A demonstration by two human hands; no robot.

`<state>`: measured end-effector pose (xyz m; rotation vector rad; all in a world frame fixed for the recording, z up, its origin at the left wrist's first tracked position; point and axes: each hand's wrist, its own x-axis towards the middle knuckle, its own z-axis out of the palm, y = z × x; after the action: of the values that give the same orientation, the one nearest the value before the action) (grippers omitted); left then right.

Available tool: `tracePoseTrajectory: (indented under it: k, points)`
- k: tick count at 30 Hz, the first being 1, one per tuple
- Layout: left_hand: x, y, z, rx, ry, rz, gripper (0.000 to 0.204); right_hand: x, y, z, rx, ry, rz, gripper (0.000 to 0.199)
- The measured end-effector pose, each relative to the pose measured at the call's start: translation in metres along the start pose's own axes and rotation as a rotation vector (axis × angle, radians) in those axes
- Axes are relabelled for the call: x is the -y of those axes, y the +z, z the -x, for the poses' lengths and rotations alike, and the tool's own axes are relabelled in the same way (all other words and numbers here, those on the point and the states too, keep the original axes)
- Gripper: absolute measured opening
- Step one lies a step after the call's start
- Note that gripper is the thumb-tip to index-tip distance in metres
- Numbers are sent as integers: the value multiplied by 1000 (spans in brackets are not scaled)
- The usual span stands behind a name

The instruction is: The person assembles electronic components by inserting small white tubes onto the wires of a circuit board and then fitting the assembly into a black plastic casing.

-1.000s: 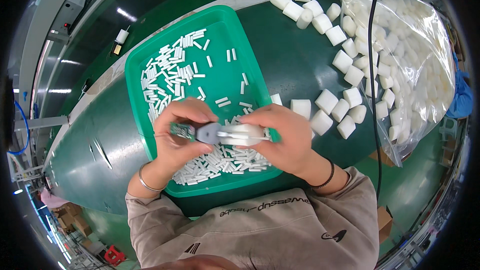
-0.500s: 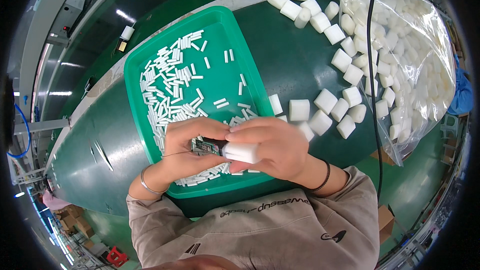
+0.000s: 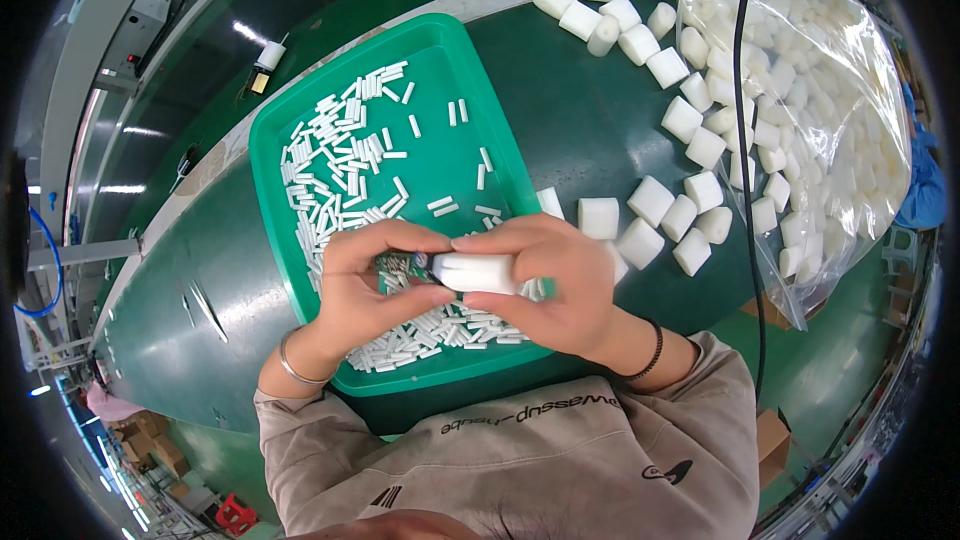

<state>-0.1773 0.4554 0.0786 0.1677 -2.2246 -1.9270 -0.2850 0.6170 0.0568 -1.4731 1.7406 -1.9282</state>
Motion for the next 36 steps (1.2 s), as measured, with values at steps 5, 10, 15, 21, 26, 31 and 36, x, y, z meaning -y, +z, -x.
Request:
tracePoseTrajectory:
  k: [5, 10, 15, 21, 26, 31, 36]
  points:
    - [-1, -1, 1, -58, 237, -242, 30, -6, 15, 8, -100, 104, -184, 38]
    - [4, -75, -27, -431, 256, -436, 27, 5, 24, -4, -190, 305, -304, 63]
    - [86, -282, -16, -1239, -110, -206, 42, 2, 20, -5, 584, 77, 348, 61]
    - [145, -442, 86, -1519, -418, -696, 111, 5, 23, -4, 746, -33, 488, 52]
    - [136, -371, 29, -1502, -540, -1459, 103, -11, 20, 12, 629, -33, 584, 38]
    - [116, -358, 31, -690, -425, -1394, 59, -12, 25, 15, 570, -231, 549, 12]
    - [110, -357, 13, -792, -551, -1407, 38, -10, 19, 13, 546, -254, 508, 11]
